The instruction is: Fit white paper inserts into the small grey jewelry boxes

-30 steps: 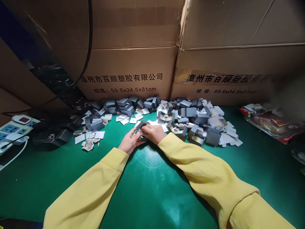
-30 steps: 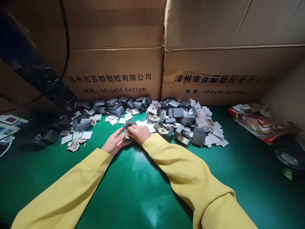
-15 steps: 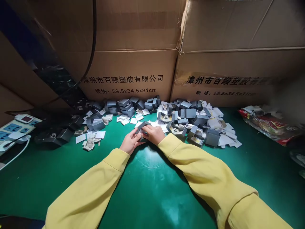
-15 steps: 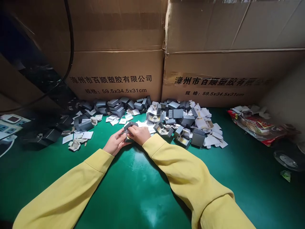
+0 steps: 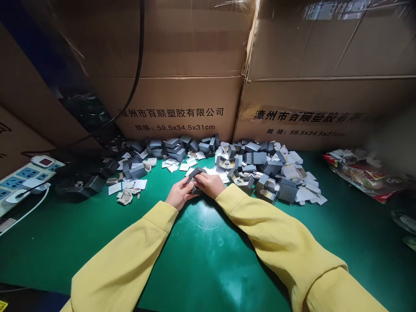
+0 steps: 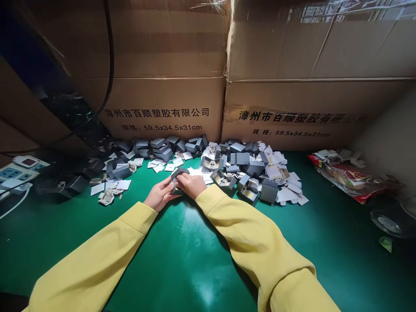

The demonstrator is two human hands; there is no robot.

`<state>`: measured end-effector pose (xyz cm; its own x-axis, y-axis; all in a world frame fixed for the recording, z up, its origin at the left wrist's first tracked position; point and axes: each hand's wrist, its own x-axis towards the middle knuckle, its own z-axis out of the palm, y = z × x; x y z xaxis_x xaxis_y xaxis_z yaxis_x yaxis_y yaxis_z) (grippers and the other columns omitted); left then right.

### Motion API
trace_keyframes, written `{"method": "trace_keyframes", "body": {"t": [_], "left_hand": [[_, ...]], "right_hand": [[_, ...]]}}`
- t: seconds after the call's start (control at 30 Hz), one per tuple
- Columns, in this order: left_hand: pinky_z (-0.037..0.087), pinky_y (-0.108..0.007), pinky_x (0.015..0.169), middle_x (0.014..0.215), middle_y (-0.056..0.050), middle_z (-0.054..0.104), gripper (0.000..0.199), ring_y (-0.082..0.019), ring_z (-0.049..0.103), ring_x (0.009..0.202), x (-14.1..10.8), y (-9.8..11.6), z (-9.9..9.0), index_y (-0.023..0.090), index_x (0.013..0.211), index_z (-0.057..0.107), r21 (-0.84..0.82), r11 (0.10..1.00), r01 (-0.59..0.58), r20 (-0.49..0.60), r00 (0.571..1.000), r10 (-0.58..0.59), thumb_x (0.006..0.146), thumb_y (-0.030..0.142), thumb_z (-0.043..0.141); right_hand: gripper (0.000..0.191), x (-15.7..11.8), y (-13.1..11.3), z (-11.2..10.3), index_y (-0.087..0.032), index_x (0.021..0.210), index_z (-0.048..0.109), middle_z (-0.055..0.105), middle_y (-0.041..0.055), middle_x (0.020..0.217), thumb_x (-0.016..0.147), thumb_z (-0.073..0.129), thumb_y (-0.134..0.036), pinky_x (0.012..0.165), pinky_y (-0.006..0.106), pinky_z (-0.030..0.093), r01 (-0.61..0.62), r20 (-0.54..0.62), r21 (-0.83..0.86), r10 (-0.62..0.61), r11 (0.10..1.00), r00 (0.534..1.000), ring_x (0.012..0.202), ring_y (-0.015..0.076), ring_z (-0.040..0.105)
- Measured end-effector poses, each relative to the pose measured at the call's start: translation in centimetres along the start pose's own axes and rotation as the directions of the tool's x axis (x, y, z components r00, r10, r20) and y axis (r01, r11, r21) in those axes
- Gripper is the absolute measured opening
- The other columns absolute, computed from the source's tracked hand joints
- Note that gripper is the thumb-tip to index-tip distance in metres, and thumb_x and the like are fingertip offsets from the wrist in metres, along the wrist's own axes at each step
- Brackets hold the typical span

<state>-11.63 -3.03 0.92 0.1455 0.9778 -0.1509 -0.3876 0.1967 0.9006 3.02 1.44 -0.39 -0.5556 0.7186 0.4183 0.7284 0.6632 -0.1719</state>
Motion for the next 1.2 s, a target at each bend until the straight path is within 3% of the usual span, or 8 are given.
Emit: {"method": "trace_keyframes", "body": {"t": [0.13, 0.27, 0.4, 0.47, 0.6, 0.9, 1.1, 1.2], "left_hand": [[0.053, -0.039, 0.074, 0.096, -0.009, 0.064, 0.047, -0.02, 0.063, 0.084, 0.5, 0.1, -0.4, 0.017, 0.114, 0.055, -0.082, 0.997, 0.009, -0.01, 1.0, -0.009, 0.07, 0.019, 0.068], [0.053, -0.037, 0.074, 0.097, -0.01, 0.065, 0.038, -0.02, 0.064, 0.083, 0.8, 0.8, -1.0, 0.017, 0.111, 0.055, -0.23, 0.973, -0.013, -0.019, 1.0, 0.009, 0.074, 0.017, 0.061], [0.053, -0.031, 0.067, 0.097, -0.013, 0.065, 0.032, -0.02, 0.064, 0.083, 1.2, 1.6, -1.9, 0.011, 0.11, 0.056, -0.472, 0.877, -0.092, -0.155, 0.988, 0.021, 0.08, 0.019, 0.049], [0.053, -0.029, 0.062, 0.093, -0.015, 0.065, 0.032, -0.02, 0.064, 0.077, 1.3, 1.7, -2.1, 0.007, 0.108, 0.056, -0.553, 0.826, -0.111, -0.21, 0.978, -0.009, 0.081, 0.02, 0.045], [0.049, -0.025, 0.053, 0.09, -0.014, 0.066, 0.033, -0.017, 0.063, 0.069, 1.6, 1.7, -2.1, 0.007, 0.106, 0.058, -0.621, 0.781, -0.068, -0.184, 0.981, -0.062, 0.082, 0.022, 0.041], [0.047, -0.024, 0.053, 0.094, -0.013, 0.065, 0.037, -0.016, 0.062, 0.068, 2.0, 1.8, -2.5, 0.011, 0.108, 0.058, -0.695, 0.719, -0.011, -0.16, 0.977, -0.139, 0.085, 0.03, 0.038], [0.048, -0.025, 0.053, 0.093, -0.013, 0.065, 0.035, -0.016, 0.061, 0.067, 1.7, 1.7, -2.2, 0.009, 0.105, 0.059, -0.696, 0.718, -0.007, -0.167, 0.974, -0.152, 0.085, 0.029, 0.039], [0.048, -0.025, 0.052, 0.093, -0.013, 0.065, 0.032, -0.016, 0.061, 0.066, 1.4, 1.6, -2.0, 0.009, 0.105, 0.059, -0.667, 0.745, -0.004, -0.162, 0.977, -0.139, 0.083, 0.026, 0.042]], "right_hand": [[0.032, -0.3, 0.1, 0.2, -0.022, 0.115, 0.056, 0.064, 0.0047, 0.105, 0.09, 0.036, -0.025, 0.064, 0.022, 0.043, -0.009, -0.041, 0.075, 0.012, 0.997, 0.999, 0.084, 0.0136, 0.061], [0.038, -0.8, 0.5, 0.4, -0.021, 0.118, 0.055, 0.061, 0.0039, 0.116, 0.085, 0.037, -0.012, 0.078, 0.021, 0.046, 0.058, -0.171, 0.201, -0.023, 0.978, 0.985, 0.102, 0.0117, 0.058], [0.036, -1.5, 0.9, 0.1, -0.018, 0.106, 0.061, 0.064, 0.0054, 0.111, 0.082, 0.037, -0.009, 0.083, 0.022, 0.046, 0.04, -0.265, 0.265, 0.032, 0.963, 0.964, 0.103, 0.0117, 0.058], [0.034, -1.6, 1.0, 0.0, -0.018, 0.1, 0.064, 0.065, 0.006, 0.106, 0.08, 0.038, -0.008, 0.082, 0.023, 0.047, 0.003, -0.254, 0.263, 0.066, 0.965, 0.965, 0.099, 0.0124, 0.06], [0.033, -1.3, 1.0, 0.3, -0.018, 0.094, 0.065, 0.067, 0.0047, 0.099, 0.078, 0.039, -0.007, 0.078, 0.024, 0.048, -0.059, -0.169, 0.235, 0.101, 0.97, 0.981, 0.092, 0.0133, 0.062], [0.032, -0.1, 0.8, 0.9, -0.019, 0.095, 0.066, 0.067, 0.005, 0.094, 0.079, 0.04, -0.008, 0.078, 0.028, 0.045, -0.198, -0.108, 0.102, 0.208, 0.975, 0.972, 0.088, 0.0174, 0.054], [0.031, 3.9, 0.4, 1.1, -0.018, 0.107, 0.061, 0.066, 0.0076, 0.095, 0.087, 0.038, -0.023, 0.077, 0.03, 0.042, -0.386, -0.188, 0.004, 0.379, 0.923, 0.906, 0.09, 0.0203, 0.052], [0.028, 7.2, 0.6, 1.1, -0.016, 0.1, 0.062, 0.065, 0.012, 0.089, 0.087, 0.042, -0.03, 0.076, 0.034, 0.04, -0.486, -0.121, -0.096, 0.474, 0.869, 0.872, 0.089, 0.0233, 0.054]]}}
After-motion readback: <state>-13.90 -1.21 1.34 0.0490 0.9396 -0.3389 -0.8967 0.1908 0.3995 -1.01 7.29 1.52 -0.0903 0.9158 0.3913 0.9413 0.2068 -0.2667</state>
